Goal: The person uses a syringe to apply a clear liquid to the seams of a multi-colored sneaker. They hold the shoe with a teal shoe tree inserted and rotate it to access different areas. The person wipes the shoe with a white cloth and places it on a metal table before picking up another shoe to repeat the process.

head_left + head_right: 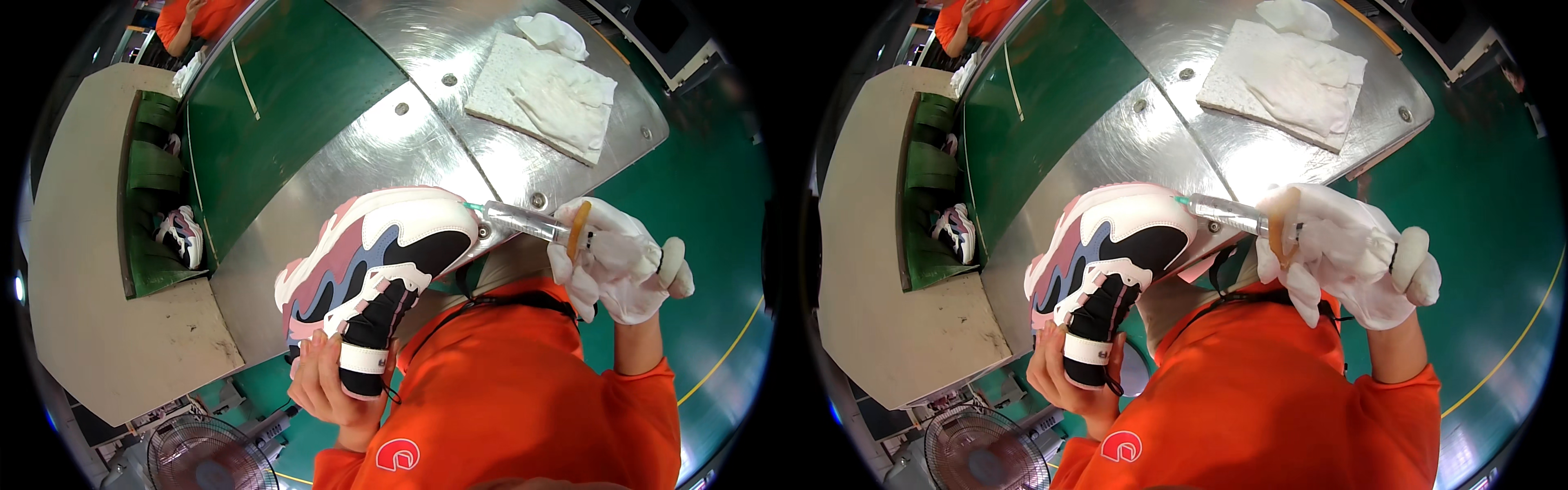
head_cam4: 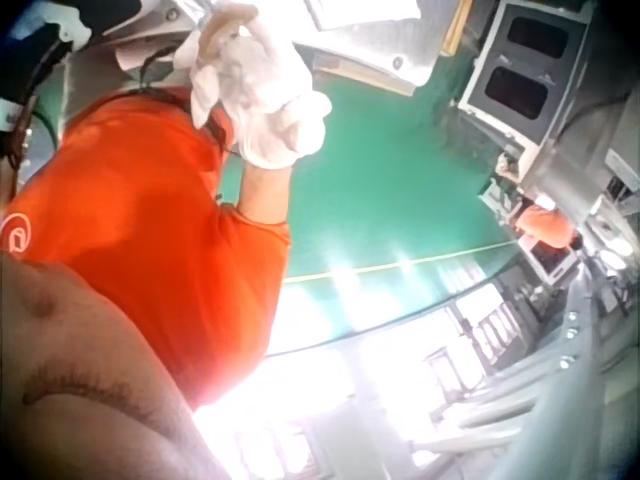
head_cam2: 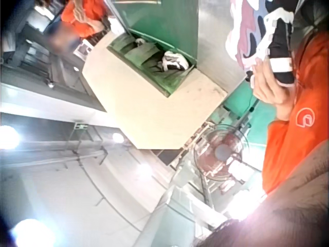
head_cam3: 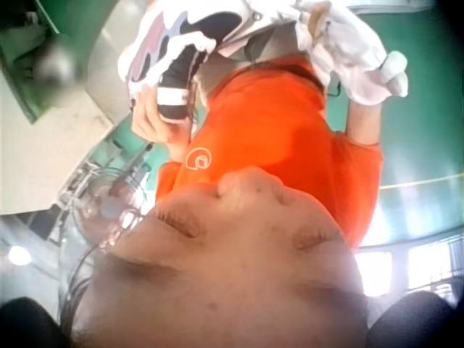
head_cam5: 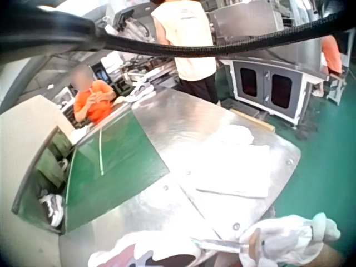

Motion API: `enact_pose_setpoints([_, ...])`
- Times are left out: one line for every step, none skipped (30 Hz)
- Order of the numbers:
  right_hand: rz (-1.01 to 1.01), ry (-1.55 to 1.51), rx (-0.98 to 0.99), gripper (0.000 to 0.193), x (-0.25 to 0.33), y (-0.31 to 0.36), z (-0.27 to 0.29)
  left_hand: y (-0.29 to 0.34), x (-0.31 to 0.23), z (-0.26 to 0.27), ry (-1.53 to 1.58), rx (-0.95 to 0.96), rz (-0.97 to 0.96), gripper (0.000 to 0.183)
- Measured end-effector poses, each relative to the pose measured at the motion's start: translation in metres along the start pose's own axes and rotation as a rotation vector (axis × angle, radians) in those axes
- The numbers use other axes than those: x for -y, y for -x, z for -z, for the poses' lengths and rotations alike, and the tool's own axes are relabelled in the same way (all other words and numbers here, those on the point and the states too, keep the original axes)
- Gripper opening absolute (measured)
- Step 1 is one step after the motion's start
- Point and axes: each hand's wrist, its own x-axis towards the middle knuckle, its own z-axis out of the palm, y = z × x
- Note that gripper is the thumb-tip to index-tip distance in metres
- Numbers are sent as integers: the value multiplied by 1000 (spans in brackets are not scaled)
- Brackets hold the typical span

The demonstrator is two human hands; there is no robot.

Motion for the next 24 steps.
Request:
enact_pose_setpoints([-7, 15, -24, 127, 1, 2, -3, 0, 0, 0, 4, -8, 3, 63])
enact_pose_setpoints([-15, 29, -51, 126, 1, 4, -6, 1, 0, 1, 29, 15, -5, 64])
enact_pose_setpoints([-9, 39, -51, 124, 1, 5, -8, 1, -1, 3, 53, 34, -12, 66])
enact_pose_setpoints([-4, 50, -51, 122, 2, 6, -10, 2, -1, 4, 77, 53, -18, 69])
enact_pose_setpoints([12, 71, -42, 115, 3, 7, -14, 2, -1, 3, 78, 48, -15, 69])
enact_pose_setpoints([26, 92, -33, 109, 4, 7, -19, 2, 0, 1, 54, 23, -15, 67])
enact_pose_setpoints([40, 114, -23, 103, 6, 7, -23, 2, 0, -1, 30, 0, -15, 65])
enact_pose_setpoints([27, 147, -49, 96, 7, 7, -28, 2, 1, -2, 7, -24, -14, 64])
enact_pose_setpoints([11, 180, -72, 89, 9, 7, -32, 2, 1, -2, 11, -19, -11, 65])
enact_pose_setpoints([4, 233, -98, 84, 10, 7, -38, 1, 1, -1, 13, -21, -8, 65])
enact_pose_setpoints([-4, 286, -124, 79, 11, 7, -44, 1, 2, -2, 15, -23, -5, 65])
enact_pose_setpoints([-5, 360, -154, 76, 11, 8, -51, 1, 1, -2, 18, -23, 0, 65])
enact_pose_setpoints([-29, 408, -221, 77, 11, 8, -58, 0, 2, -2, 17, -16, -8, 65])
enact_pose_setpoints([-55, 453, -287, 78, 10, 7, -65, -2, 3, -1, 15, -8, -16, 65])
enact_pose_setpoints([-106, 474, -395, 85, 8, 5, -73, -5, 4, 0, 16, 2, -22, 65])
enact_pose_setpoints([-157, 495, -502, 92, 6, 5, -77, -8, 6, 1, 31, 29, -24, 65])
enact_pose_setpoints([-94, 484, -382, 95, 4, 10, -72, -11, 8, 3, 45, 55, -26, 65])
enact_pose_setpoints([-36, 464, -252, 99, 1, 13, -66, -14, 10, 4, 53, 78, -21, 65])
enact_pose_setpoints([-4, 438, -160, 108, -3, 15, -56, -20, 11, 5, 86, 104, -16, 66])
enact_pose_setpoints([10, 453, -109, 116, -5, 15, -50, -26, 13, 6, 101, 127, -21, 66])
enact_pose_setpoints([23, 467, -56, 125, -9, 15, -44, -31, 15, 6, 116, 151, -25, 66])
enact_pose_setpoints([37, 481, -5, 134, -12, 15, -38, -37, 18, 6, 131, 174, -27, 66])
enact_pose_setpoints([42, 506, -14, 132, -15, 17, -38, -44, 20, 5, 147, 175, -37, 64])
enact_pose_setpoints([48, 528, -12, 131, -16, 16, -39, -52, 22, 5, 159, 188, -34, 63])
